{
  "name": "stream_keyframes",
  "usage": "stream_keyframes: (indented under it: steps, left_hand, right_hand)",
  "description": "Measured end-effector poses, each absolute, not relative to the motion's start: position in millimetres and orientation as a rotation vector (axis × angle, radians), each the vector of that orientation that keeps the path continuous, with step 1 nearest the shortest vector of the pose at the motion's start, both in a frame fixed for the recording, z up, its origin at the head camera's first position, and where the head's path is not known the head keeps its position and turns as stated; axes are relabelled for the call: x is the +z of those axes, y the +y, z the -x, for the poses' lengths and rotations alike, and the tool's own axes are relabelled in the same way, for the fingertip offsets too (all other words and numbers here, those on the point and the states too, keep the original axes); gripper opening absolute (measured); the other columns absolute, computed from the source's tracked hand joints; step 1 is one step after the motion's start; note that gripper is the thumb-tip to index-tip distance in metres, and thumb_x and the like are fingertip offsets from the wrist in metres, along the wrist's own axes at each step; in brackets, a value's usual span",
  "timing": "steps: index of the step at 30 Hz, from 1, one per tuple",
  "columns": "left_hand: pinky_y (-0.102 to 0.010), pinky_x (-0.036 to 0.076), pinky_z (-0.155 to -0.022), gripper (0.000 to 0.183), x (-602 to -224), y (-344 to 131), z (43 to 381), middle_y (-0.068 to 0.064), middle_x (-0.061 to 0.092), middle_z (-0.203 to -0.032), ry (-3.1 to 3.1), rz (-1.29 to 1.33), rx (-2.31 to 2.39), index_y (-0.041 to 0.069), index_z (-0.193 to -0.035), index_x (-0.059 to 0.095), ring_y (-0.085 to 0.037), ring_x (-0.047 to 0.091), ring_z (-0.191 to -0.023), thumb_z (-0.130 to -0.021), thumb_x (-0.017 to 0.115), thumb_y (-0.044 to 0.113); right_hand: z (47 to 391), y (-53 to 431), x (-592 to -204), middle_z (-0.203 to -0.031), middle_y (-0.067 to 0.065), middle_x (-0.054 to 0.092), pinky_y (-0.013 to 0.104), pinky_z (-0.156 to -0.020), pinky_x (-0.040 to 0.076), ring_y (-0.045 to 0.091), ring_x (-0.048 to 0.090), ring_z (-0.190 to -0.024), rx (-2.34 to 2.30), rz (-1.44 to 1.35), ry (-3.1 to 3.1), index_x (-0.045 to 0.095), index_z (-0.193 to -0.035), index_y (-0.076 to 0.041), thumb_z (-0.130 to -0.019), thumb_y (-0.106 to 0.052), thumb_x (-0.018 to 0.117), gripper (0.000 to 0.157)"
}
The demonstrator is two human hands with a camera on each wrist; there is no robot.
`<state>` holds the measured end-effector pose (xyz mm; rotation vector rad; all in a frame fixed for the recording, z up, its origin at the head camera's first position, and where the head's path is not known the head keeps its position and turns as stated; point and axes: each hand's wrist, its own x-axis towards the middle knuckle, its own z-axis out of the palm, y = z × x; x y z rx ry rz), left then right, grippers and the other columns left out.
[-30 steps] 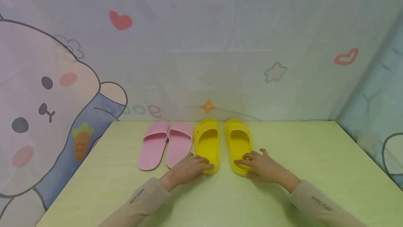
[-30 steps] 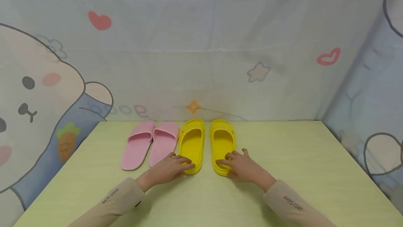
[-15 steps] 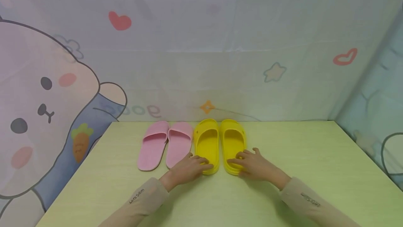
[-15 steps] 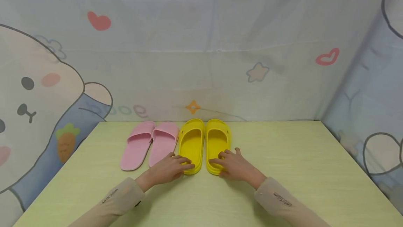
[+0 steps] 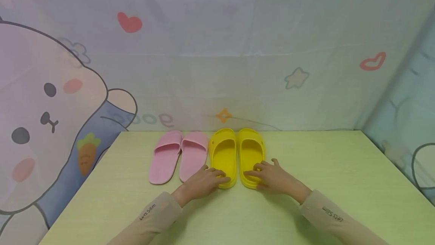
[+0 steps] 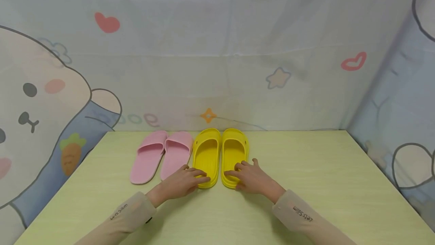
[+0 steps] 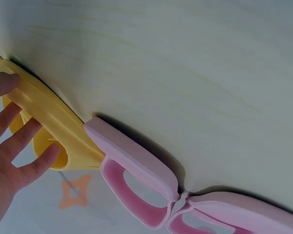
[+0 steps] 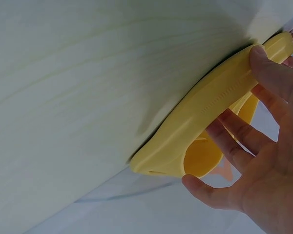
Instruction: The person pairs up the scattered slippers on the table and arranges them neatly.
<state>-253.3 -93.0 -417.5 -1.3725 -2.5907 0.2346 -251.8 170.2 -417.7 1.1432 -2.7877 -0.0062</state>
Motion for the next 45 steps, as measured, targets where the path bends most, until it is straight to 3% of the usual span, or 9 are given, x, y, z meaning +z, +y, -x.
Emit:
stream_keyframes:
  steps: [19,33,39,45]
  left_hand:
    - [-0.038,0.046,-0.08,0.036,-420.4,-90.8,253.7,0.001,0.061,-0.115,-2.605,1.33,0.21,0.029,-0.119,0.052,-0.018,0.059,-0.101,-0.085,0.058,0.018]
    - [-0.043,0.046,-0.082,0.035,-422.5,-91.7,255.5,0.001,0.06,-0.118,-2.611,1.327,0.192,0.029,-0.121,0.051,-0.019,0.058,-0.103,-0.086,0.057,0.025]
    - [-0.05,0.044,-0.083,0.035,-421.0,-94.8,251.7,-0.003,0.054,-0.127,-2.629,1.311,0.139,0.028,-0.124,0.05,-0.021,0.056,-0.109,-0.089,0.052,0.03]
    - [-0.046,0.044,-0.084,0.038,-418.3,-97.6,250.5,-0.002,0.052,-0.129,-2.622,1.276,0.14,0.028,-0.127,0.048,-0.02,0.053,-0.114,-0.09,0.047,0.038]
  right_hand:
    - [253.2,171.8,-419.0,-0.105,0.003,0.059,0.065,-0.083,0.033,0.022,0.051,-0.096,-0.008,-1.127,-2.801,0.053,-0.122,-0.028,-0.078,-0.028,0.067,0.047]
    - [254.1,176.7,-415.9,-0.107,0.002,0.059,0.067,-0.083,0.031,0.023,0.052,-0.099,0.027,-1.135,-2.824,0.054,-0.12,-0.028,-0.078,-0.026,0.067,0.044]
    - [254.4,184.2,-418.0,-0.117,0.002,0.059,0.066,-0.086,0.028,0.024,0.051,-0.109,0.233,-1.105,-2.888,0.053,-0.121,-0.027,-0.08,-0.03,0.063,0.042]
    - [253.4,190.9,-417.3,-0.124,0.004,0.055,0.064,-0.088,0.027,0.025,0.049,-0.114,0.375,-1.087,-2.886,0.053,-0.122,-0.023,-0.083,-0.034,0.06,0.041]
